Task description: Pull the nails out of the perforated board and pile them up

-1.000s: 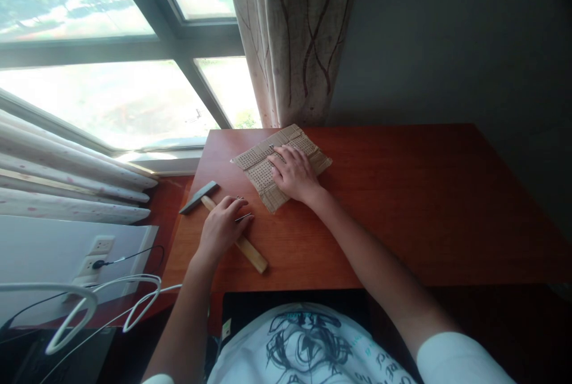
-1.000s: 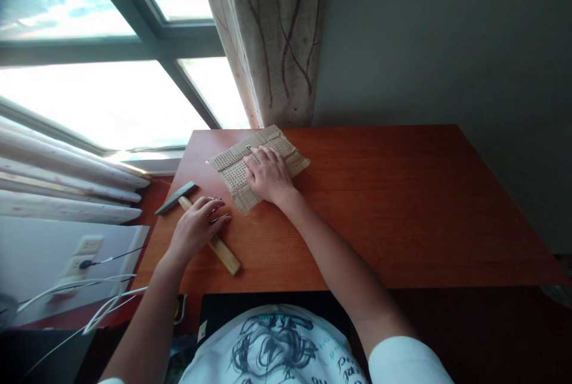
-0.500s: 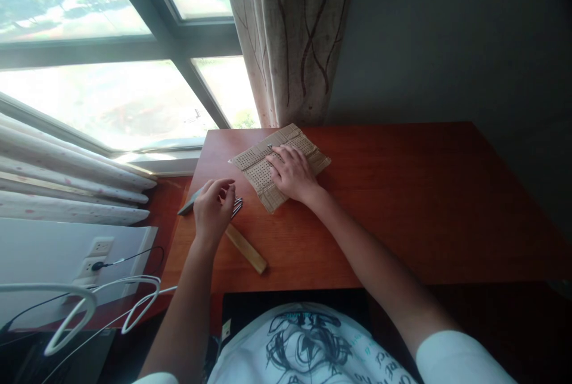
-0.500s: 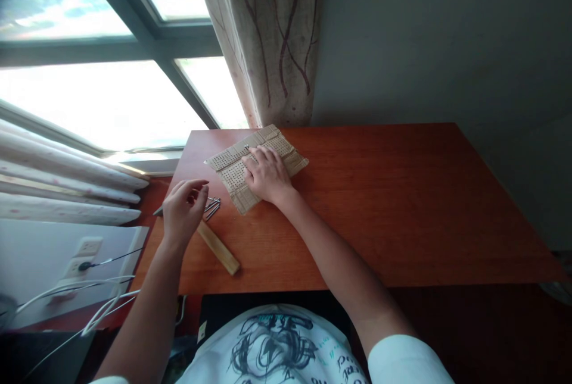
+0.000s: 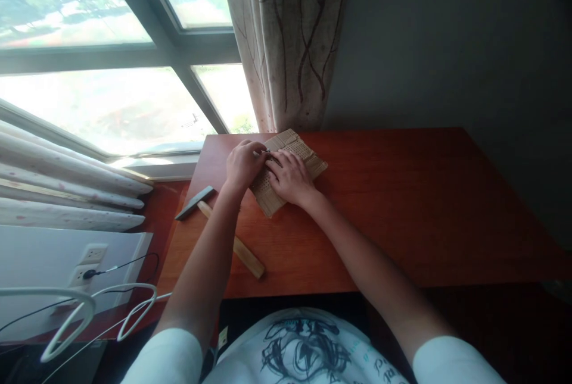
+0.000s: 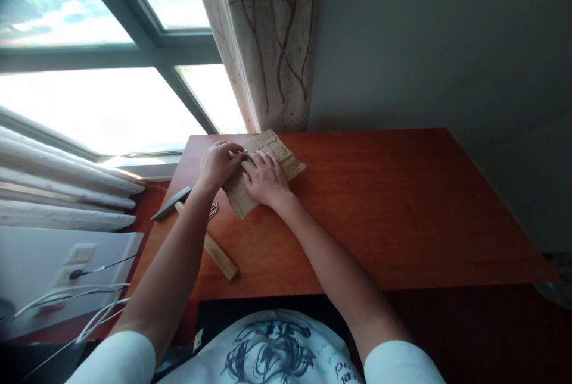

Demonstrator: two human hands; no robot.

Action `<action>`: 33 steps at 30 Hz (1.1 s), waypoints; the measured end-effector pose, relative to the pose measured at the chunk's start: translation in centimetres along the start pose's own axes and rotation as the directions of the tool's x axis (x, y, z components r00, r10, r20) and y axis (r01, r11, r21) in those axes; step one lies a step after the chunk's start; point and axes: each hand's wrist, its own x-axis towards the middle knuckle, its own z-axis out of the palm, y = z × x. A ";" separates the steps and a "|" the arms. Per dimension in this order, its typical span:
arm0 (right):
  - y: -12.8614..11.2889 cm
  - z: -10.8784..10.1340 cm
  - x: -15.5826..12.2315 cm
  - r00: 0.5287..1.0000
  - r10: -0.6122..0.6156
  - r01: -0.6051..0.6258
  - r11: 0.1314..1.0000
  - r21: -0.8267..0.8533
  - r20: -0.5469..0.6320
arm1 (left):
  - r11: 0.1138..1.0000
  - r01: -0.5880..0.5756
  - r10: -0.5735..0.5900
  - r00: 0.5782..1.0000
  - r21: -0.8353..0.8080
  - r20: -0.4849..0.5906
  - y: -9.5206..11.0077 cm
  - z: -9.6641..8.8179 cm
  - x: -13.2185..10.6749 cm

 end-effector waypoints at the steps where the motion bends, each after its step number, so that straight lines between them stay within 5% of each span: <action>1: 0.0 0.0 0.0 1.000 0.000 0.000 1.000 0.001 0.003 | 1.000 0.000 0.000 1.000 0.006 0.005 -0.1 0.1 0.1; 6: 0.1 0.0 0.0 1.000 0.011 -0.012 1.000 0.008 0.007 | 1.000 -0.017 0.017 1.000 -0.001 0.008 -0.4 0.3 0.5; 11: 0.0 -0.1 0.0 1.000 0.007 -0.007 1.000 0.004 0.008 | 0.989 -0.071 0.052 0.989 -0.131 -0.141 0.4 -0.2 1.0; 19: 0.0 0.1 0.0 1.000 0.008 -0.008 1.000 0.011 0.002 | 0.918 -0.095 -0.050 0.935 -0.384 -0.350 0.6 -4.7 -0.5; 24: 0.1 0.1 -0.1 1.000 -0.003 0.003 1.000 0.000 -0.008 | 0.946 0.051 -0.144 0.951 -0.319 -0.275 -1.8 -6.4 -5.8; 33: 0.1 0.2 -0.1 1.000 -0.002 0.002 1.000 0.000 -0.004 | 0.982 0.107 -0.113 0.993 0.154 0.031 -5.8 -4.9 -15.0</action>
